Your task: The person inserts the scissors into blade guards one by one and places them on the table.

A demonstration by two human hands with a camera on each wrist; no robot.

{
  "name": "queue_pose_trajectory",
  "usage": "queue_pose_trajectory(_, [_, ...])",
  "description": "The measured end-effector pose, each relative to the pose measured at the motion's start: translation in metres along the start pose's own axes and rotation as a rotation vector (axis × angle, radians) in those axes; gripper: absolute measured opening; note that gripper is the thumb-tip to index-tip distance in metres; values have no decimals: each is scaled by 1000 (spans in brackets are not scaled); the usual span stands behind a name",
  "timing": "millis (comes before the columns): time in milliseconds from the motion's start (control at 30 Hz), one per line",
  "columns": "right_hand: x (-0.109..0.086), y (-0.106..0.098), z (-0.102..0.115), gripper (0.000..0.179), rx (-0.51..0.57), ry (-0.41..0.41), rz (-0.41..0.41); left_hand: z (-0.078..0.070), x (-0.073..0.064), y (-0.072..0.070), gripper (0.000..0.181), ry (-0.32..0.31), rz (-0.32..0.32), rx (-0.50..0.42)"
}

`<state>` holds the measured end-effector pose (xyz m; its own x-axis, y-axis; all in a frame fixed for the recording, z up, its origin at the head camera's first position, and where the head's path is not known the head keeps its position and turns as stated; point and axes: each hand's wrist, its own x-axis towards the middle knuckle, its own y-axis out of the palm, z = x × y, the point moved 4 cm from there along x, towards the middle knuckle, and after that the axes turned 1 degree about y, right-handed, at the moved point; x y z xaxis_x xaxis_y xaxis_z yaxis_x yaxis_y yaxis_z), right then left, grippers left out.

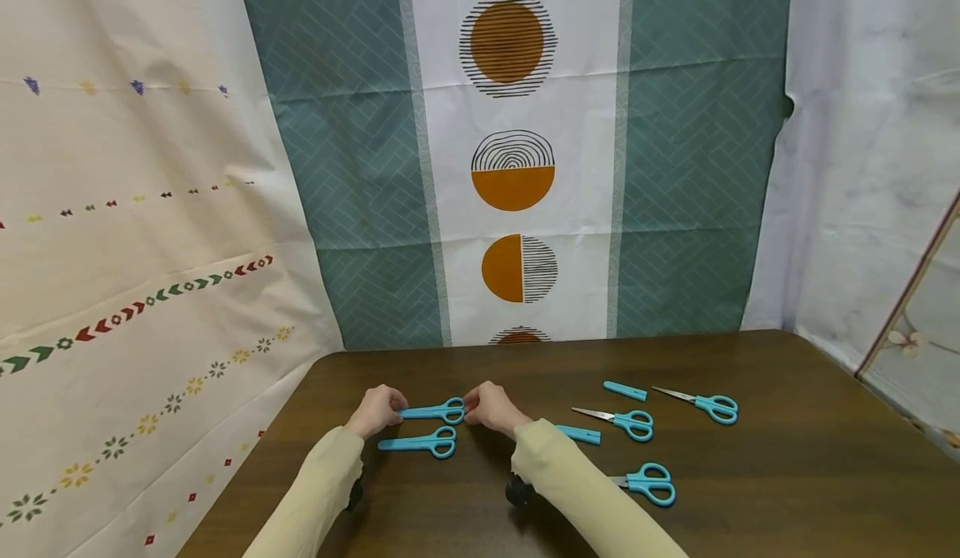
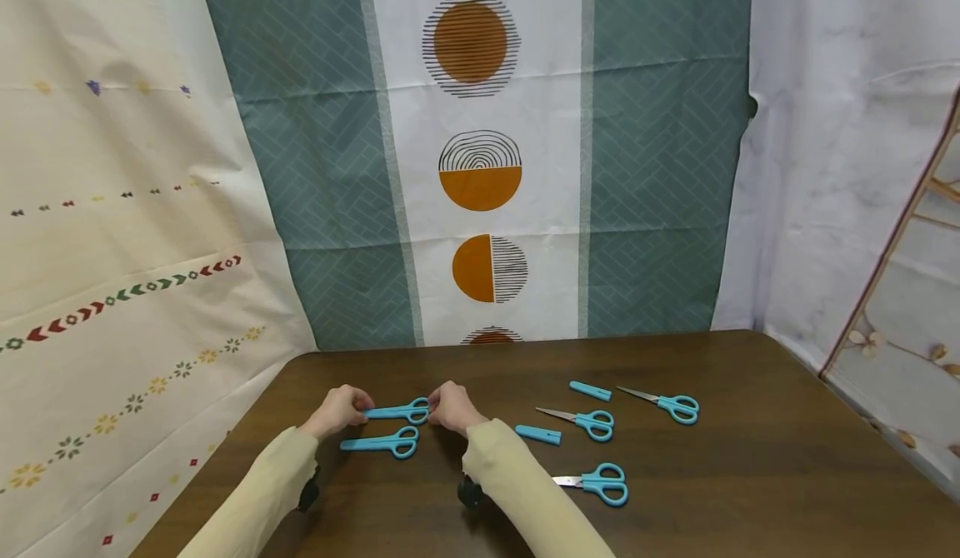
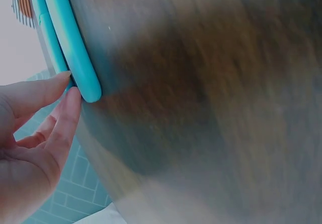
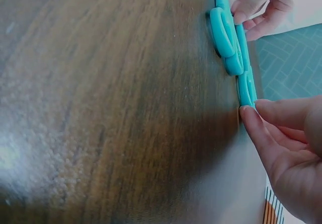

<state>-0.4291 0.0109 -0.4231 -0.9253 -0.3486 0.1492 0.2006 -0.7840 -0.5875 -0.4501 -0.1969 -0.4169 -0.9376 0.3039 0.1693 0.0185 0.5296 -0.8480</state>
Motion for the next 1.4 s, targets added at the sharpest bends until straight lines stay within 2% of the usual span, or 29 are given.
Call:
queue_pose_trajectory(200, [0, 1, 1, 26, 42, -9, 12, 1, -1, -3, 17, -13, -16, 11])
queue_pose_trajectory(400, [-3, 0, 2, 26, 81, 4, 22, 2, -2, -4, 18, -27, -12, -16])
queue_pose_trajectory(600, [-7, -8, 6, 24, 230, 53, 50, -3, -3, -7, 20, 6, -48, -3])
queue_pose_trajectory(667, [-8, -14, 7, 29, 258, 72, 51, -7, -3, -10, 20, 18, -66, 7])
queue_pose_trajectory(800, [-10, -27, 6, 50, 226, 102, 56, -20, -2, -13, 21, 22, -86, 3])
queue_pose_trajectory(900, [-12, -38, 6, 59, 222, 102, 72, -32, -1, -14, 22, 43, -98, 0])
queue_pose_trajectory(1067, [-17, -54, 5, 59, 242, 93, 93, -50, 2, -10, 21, 114, -97, -20])
queue_pose_trajectory(1400, [-30, -81, -4, 56, 238, 74, 78, -84, 10, 3, 20, 238, -58, -136])
